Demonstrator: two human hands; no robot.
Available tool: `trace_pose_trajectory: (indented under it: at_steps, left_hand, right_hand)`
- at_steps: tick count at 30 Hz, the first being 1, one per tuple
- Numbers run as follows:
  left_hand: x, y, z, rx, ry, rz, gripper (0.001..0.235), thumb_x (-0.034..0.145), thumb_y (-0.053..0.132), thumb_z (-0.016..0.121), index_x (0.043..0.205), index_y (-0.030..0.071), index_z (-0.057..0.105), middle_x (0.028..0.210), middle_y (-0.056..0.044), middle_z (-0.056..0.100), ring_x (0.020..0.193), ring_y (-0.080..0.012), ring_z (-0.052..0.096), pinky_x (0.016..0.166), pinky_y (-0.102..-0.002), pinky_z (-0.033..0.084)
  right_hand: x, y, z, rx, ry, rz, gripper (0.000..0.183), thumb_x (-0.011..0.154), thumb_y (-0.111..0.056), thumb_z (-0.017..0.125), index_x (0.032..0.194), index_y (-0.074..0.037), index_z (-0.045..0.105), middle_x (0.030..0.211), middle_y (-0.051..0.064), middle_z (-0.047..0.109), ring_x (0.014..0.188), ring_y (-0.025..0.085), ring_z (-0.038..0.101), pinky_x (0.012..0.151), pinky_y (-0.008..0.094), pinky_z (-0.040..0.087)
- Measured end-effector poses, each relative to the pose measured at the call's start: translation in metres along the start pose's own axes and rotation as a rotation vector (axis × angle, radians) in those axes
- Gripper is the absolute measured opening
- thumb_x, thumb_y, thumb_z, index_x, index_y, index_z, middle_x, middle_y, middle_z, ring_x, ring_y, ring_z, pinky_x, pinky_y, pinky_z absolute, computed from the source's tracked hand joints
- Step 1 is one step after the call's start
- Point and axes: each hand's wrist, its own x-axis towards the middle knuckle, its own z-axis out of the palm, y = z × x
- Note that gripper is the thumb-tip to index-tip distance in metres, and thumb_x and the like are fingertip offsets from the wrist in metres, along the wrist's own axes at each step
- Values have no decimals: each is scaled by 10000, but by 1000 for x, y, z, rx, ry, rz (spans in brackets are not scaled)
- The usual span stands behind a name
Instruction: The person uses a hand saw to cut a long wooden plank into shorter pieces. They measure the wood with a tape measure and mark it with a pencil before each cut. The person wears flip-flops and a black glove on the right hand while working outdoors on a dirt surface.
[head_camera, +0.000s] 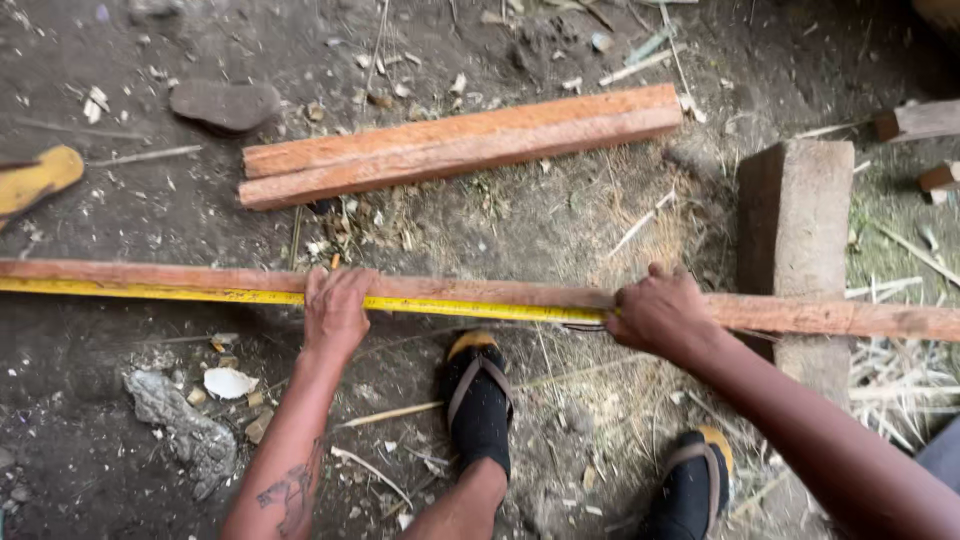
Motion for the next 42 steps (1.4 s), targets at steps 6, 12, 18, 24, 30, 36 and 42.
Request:
trace_pose_trajectory:
  at_steps: [6,12,18,24,30,36,42]
  left_hand:
    - [7,72,-35,-14,-158,1,878,691,316,886,1427,64,478,1513,-178,407,1396,-369,385,1167,-610,224]
    - [-21,250,-2,-1169,-631,-84,442,974,436,605,1145,45,720,1008,-143,775,831,-205,755,734,-373,618]
    - [-12,342,49,-1979,-921,-375,464,1053,452,496,1075,13,645,953,-142,708,792,-193,723,668,-302,628]
    - [0,370,64,-1963,-719,-467,519,1072,454,450,953,-2,668,779,-109,716,630,-185,713,545,-300,609]
    - [14,383,78,-1940,-663,-558,480,1075,419,474,812,42,610,646,-72,640,486,-156,636,408,-278,484]
    - [6,384,82,-1830,-626,-596,356,999,311,651,768,40,632,661,-69,666,511,-132,626,449,-255,484]
    - [0,384,89,-2012,-598,-560,381,982,400,580,757,96,624,634,-54,657,494,-124,621,427,-260,463]
  right_hand:
    - [-16,20,25,12,76,53,500,1017,-453,330,959,-147,722,615,42,648,1074,244,583,884,432,549]
    - [-21,24,28,48,43,55,570,1026,-515,320,983,-155,760,674,65,704,1144,260,564,975,456,474]
    - [-31,46,38,105,70,96,537,946,-578,402,1094,-169,718,840,49,735,1036,220,614,897,417,497]
    - [-28,60,43,15,163,41,641,926,-677,436,1135,-123,682,1108,116,679,1085,246,590,859,411,523]
    - [-26,58,31,248,414,108,661,873,-585,645,1188,-6,599,1104,201,618,1086,349,587,902,471,493]
    - [-4,34,24,306,489,9,562,716,-156,697,1227,29,552,1093,168,642,1008,301,616,923,395,515]
    - [24,21,43,1004,633,-57,370,978,-197,626,1214,72,533,874,248,691,851,410,658,795,528,522]
